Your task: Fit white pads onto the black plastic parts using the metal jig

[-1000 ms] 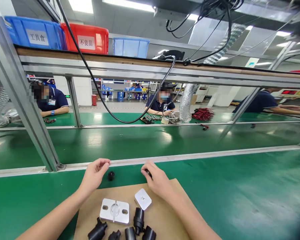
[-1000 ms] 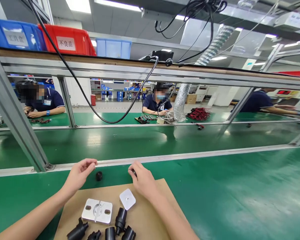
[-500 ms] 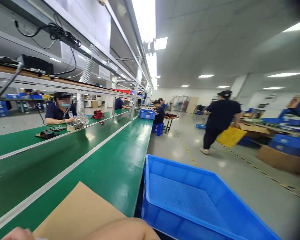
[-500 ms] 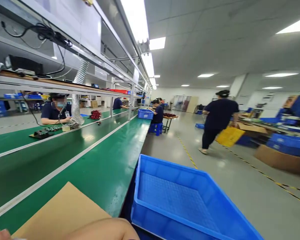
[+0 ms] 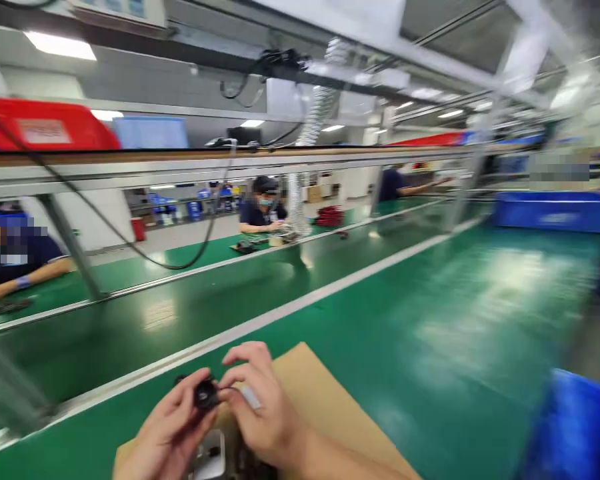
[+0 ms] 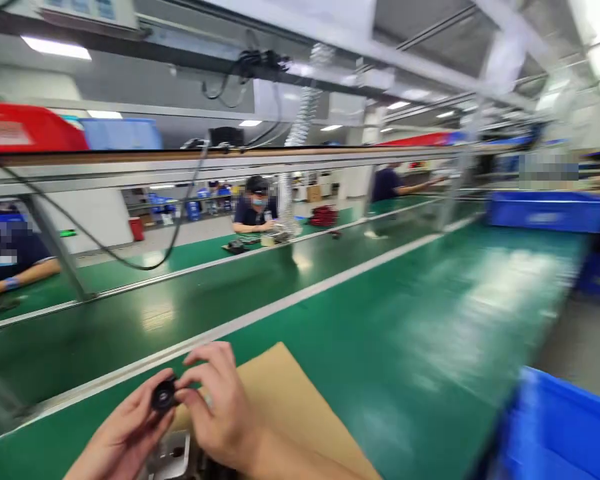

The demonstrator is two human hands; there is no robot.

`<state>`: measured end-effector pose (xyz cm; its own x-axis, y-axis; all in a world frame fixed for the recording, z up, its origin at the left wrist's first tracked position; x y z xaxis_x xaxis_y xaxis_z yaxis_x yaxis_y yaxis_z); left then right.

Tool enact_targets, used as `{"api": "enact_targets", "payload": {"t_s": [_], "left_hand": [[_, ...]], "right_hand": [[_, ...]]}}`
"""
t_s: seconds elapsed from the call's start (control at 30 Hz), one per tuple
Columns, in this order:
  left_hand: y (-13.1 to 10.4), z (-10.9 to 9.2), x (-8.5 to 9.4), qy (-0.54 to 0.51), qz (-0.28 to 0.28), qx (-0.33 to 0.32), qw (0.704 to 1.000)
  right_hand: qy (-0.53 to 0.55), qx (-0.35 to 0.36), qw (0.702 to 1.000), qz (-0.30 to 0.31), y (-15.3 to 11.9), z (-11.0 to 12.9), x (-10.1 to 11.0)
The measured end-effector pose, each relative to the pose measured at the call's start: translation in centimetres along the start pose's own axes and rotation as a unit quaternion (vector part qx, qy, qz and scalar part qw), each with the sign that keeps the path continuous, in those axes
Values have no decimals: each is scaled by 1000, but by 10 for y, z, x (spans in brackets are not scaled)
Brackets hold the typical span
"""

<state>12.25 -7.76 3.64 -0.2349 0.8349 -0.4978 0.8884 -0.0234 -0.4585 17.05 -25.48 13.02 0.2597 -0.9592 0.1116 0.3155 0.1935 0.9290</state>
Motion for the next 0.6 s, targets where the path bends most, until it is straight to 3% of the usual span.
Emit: {"api": "enact_targets", "payload": {"t_s": [0.13, 0.33, 0.6], "left_hand": [[-7, -1, -6, -66, -37, -18, 997], [-9, 12, -18, -35, -14, 1, 999], [-5, 17, -20, 2, -19, 10, 1000]], "right_hand": [[45, -10, 997, 70, -9, -2, -15], [7, 7, 991, 135, -7, 13, -23], [23, -28, 987, 159, -11, 10, -24]]}}
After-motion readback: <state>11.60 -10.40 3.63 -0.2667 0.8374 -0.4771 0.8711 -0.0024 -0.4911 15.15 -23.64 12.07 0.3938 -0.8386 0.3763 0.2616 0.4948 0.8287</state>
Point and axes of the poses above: each hand's wrist, its own y-axis towards the middle knuckle, its own x-axis out of the back of the hand, z = x × y, the point moved 10 cm from there along y, towards the middle knuckle, and after that the axes turned 13 degrees about x, right-handed, at the moved point
